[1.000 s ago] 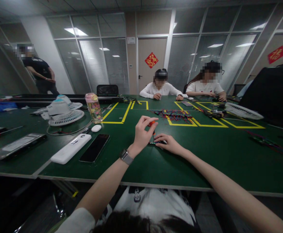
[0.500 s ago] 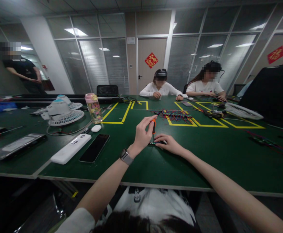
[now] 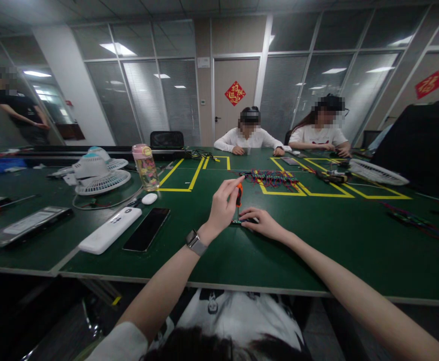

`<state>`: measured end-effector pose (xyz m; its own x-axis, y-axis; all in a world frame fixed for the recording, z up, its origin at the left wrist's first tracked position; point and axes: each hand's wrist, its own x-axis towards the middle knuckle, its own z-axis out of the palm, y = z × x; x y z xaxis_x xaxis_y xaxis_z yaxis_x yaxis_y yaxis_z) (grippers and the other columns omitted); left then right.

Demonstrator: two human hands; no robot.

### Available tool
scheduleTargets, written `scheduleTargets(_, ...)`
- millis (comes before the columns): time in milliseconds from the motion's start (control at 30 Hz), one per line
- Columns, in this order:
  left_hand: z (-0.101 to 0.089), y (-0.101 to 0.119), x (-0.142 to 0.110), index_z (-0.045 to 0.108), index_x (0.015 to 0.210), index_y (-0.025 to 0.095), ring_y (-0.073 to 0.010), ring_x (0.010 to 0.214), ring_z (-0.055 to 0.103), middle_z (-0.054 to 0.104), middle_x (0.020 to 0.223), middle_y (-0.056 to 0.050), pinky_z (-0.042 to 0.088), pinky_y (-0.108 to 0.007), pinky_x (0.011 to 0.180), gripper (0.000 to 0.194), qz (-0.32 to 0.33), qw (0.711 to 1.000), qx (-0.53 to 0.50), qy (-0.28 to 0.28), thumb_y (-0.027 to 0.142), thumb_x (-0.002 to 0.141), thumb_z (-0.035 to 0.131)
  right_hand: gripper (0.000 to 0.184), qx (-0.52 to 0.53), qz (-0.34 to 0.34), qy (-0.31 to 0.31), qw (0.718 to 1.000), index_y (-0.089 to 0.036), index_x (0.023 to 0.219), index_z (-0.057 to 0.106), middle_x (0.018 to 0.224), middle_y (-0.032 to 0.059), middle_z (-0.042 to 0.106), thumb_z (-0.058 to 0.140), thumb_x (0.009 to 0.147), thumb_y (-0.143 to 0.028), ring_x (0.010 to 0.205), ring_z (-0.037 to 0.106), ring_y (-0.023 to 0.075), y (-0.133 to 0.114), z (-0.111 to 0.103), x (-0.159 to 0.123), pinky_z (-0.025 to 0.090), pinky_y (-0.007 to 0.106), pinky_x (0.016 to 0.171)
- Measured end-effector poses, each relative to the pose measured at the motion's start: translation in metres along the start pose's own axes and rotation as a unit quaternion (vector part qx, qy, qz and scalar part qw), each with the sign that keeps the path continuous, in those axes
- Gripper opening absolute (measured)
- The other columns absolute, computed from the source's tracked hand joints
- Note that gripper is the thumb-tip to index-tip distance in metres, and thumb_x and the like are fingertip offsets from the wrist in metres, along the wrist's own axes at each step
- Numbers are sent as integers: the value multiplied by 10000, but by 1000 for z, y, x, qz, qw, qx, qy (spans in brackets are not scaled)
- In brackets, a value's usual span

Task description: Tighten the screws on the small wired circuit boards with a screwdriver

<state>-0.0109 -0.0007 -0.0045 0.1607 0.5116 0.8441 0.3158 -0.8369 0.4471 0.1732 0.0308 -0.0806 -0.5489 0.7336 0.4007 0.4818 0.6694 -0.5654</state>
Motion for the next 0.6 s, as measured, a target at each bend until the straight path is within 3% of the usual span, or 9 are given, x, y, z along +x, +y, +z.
scheduleTargets(100,0,-1,0,566,1211,199,-153,1052,567,612,1125,-72,431,-282,928,314,11,1000,-14,-1,166,948,397,169,2,1,-2,1000,-221,933,743,1061,82,659,636,820,-287,969,620,217,-1,-1,0,456,372,926)
scheduleTargets(333,1,1,0,655,1019,184,-116,790,561,574,906,-31,463,-231,752,171,-3,999,15,36,198,874,564,171,-1,4,-3,1000,-219,935,744,1067,84,658,634,821,-284,981,618,222,-2,-2,0,452,378,932)
scheduleTargets(433,1,0,0,657,991,174,-121,810,558,553,909,-39,458,-231,758,168,-12,999,19,35,213,901,521,172,1,4,-3,1000,-219,936,744,1066,84,658,636,820,-286,982,618,220,-3,-2,0,453,373,933)
scheduleTargets(600,0,0,1,594,1142,197,-144,957,566,585,1027,-64,446,-267,863,283,-1,1000,2,3,176,953,385,176,1,9,-5,1000,-212,937,745,1064,89,657,633,821,-282,980,619,220,-5,-3,0,455,373,932)
